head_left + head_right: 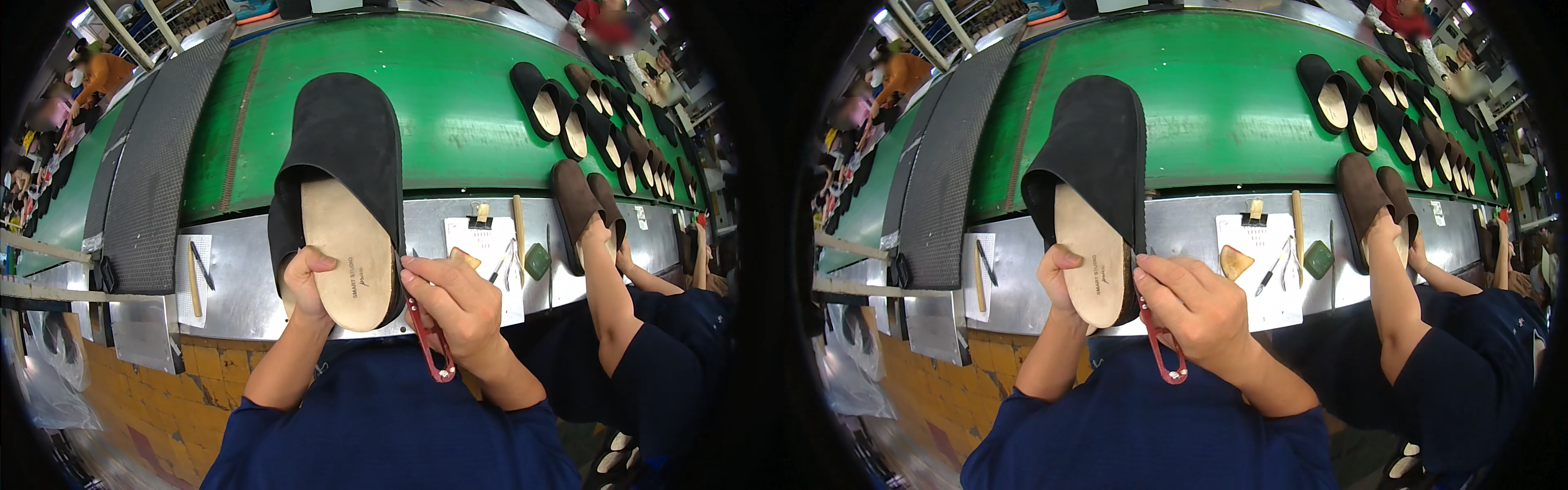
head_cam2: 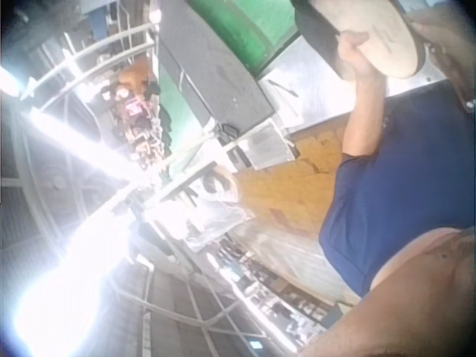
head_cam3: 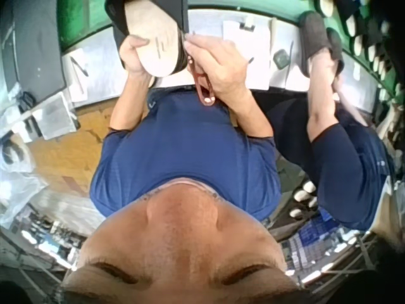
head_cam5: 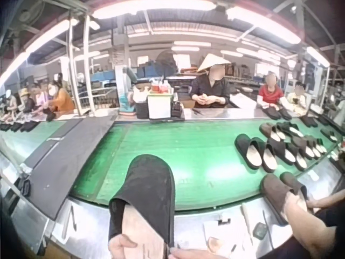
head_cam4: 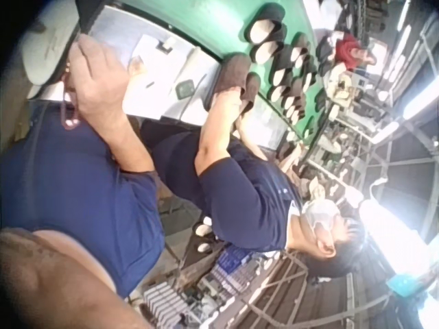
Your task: The person uses a small wooden block to rub and smooth the inner edges and insoles of brown and black slipper uppers on a green conveyor belt. They repeatedly pick up pairs, rub specific areas, and place them back on the belt while other workers perform similar tasks nearby.
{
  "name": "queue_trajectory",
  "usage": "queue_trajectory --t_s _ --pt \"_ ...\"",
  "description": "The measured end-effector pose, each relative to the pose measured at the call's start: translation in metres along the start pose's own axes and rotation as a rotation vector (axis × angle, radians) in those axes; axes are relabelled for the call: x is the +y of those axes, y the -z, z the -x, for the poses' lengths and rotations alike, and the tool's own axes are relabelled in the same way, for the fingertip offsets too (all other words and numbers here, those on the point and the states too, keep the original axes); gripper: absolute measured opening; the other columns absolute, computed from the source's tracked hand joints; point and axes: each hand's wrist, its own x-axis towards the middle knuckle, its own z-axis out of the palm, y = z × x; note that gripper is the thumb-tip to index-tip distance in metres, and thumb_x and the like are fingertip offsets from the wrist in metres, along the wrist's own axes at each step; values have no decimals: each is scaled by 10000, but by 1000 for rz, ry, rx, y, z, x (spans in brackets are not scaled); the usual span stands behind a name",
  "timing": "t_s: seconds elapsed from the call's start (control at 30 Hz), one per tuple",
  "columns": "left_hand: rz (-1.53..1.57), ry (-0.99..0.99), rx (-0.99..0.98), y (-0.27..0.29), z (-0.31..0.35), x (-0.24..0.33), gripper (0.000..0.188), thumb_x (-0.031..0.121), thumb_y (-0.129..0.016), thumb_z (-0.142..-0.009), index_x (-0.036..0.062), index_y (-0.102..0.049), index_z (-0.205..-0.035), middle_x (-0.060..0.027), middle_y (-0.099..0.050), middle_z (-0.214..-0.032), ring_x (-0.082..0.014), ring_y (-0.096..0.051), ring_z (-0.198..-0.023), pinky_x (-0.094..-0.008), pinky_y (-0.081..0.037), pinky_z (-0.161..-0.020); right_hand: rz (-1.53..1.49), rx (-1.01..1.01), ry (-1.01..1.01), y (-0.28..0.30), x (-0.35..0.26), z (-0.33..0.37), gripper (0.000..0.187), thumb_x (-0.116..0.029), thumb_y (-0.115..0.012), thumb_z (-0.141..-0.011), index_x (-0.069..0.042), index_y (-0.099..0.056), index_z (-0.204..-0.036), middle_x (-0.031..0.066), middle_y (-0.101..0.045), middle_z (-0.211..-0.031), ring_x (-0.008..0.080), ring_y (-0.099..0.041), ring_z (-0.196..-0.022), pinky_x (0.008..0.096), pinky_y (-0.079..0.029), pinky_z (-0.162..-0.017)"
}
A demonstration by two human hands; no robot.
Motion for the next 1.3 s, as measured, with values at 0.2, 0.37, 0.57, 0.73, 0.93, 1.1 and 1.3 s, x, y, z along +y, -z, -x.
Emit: queue_trajectory --t_s 0.2,0.37,0.57,0.73,0.93,1.1,1.3 --pt "-132 -84 27 5 1 2 670 175 -488 -660 -69 -490 -1283 -244 -635 -1137 -390 -657 -979 -467 -553 -904 17 -142 -16 3 -5 10 342 -32 -714 -656 16 -672 -992 123 -673 -1046 218 -663 -762 301 -534 -574" --pt "-60 -68 119 16 -3 1 665 173 -476 -675 -78 -486 -1291 -247 -639 -1130 -385 -659 -983 -470 -560 -887 -190 -67 -187 14 -1 31 332 42 -713 -666 1 -668 -992 141 -657 -1071 230 -667 -767 313 -555 -637" --pt "36 -4 -8 45 0 -6 667 139 -462 -686 -97 -471 -1310 -265 -621 -1193 -391 -650 -1046 -464 -546 -944 320 44 -641 24 111 105 273 30 -614 -853 0 -658 -1121 189 -612 -1106 334 -642 -966 377 -520 -810" --pt "47 91 13 58 2 -19 633 124 -479 -686 -95 -499 -1279 -241 -631 -1180 -369 -645 -1052 -438 -532 -953 671 -24 -822 63 159 136 191 -145 -633 -893 -40 -695 -1039 147 -689 -896 346 -671 -821 415 -530 -712" --pt "-22 85 -15 35 4 -23 479 188 -501 -848 -62 -541 -1254 -203 -655 -1159 -326 -659 -1041 -418 -533 -934 391 62 -1237 60 166 148 238 -239 -677 -869 -52 -720 -1011 145 -705 -784 352 -679 -752 431 -517 -698" --pt "10 175 -13 41 3 -27 443 342 -476 -1008 -6 -542 -1274 -160 -660 -1182 -283 -659 -1058 -413 -529 -933 599 95 -980 31 131 157 271 -310 -709 -872 -78 -593 -953 135 -604 -839 363 -629 -778 473 -486 -675" --pt "52 105 95 32 9 -37 402 294 -469 -1008 6 -552 -1276 -152 -657 -1208 -304 -648 -1082 -427 -511 -963 420 -188 -1205 -8 100 155 325 -318 -726 -837 -10 -628 -873 185 -665 -737 374 -664 -764 454 -513 -691"
